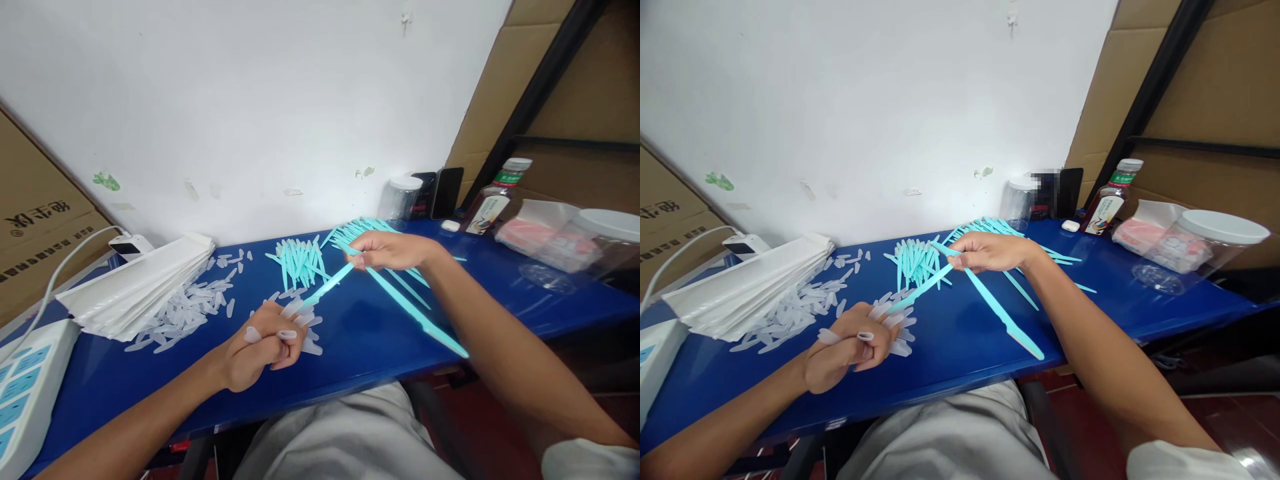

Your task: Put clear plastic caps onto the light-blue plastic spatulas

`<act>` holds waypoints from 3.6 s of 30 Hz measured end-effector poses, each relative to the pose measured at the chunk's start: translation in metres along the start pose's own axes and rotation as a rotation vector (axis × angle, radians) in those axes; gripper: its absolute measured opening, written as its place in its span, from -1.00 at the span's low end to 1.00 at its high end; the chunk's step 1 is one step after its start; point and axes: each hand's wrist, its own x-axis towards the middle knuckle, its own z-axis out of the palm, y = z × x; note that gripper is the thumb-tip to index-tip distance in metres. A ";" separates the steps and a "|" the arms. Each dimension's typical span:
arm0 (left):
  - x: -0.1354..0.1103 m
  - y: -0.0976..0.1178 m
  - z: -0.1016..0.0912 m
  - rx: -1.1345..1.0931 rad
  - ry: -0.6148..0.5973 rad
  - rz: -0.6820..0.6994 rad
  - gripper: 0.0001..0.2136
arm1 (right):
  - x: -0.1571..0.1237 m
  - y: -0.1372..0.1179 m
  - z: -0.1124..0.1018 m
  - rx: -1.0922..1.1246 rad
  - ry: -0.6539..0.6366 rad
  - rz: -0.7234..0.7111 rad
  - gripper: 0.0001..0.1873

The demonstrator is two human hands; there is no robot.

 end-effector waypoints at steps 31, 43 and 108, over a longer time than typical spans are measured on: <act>-0.002 -0.021 -0.015 0.295 0.206 0.081 -0.66 | 0.010 -0.005 0.004 0.385 0.763 -0.105 -0.56; -0.002 -0.021 -0.017 0.307 0.206 0.087 -0.66 | 0.012 -0.016 0.017 0.023 0.873 -0.073 -0.54; -0.002 -0.025 -0.033 0.419 0.229 -0.018 -0.60 | 0.008 -0.013 0.022 -0.071 0.784 -0.049 -0.62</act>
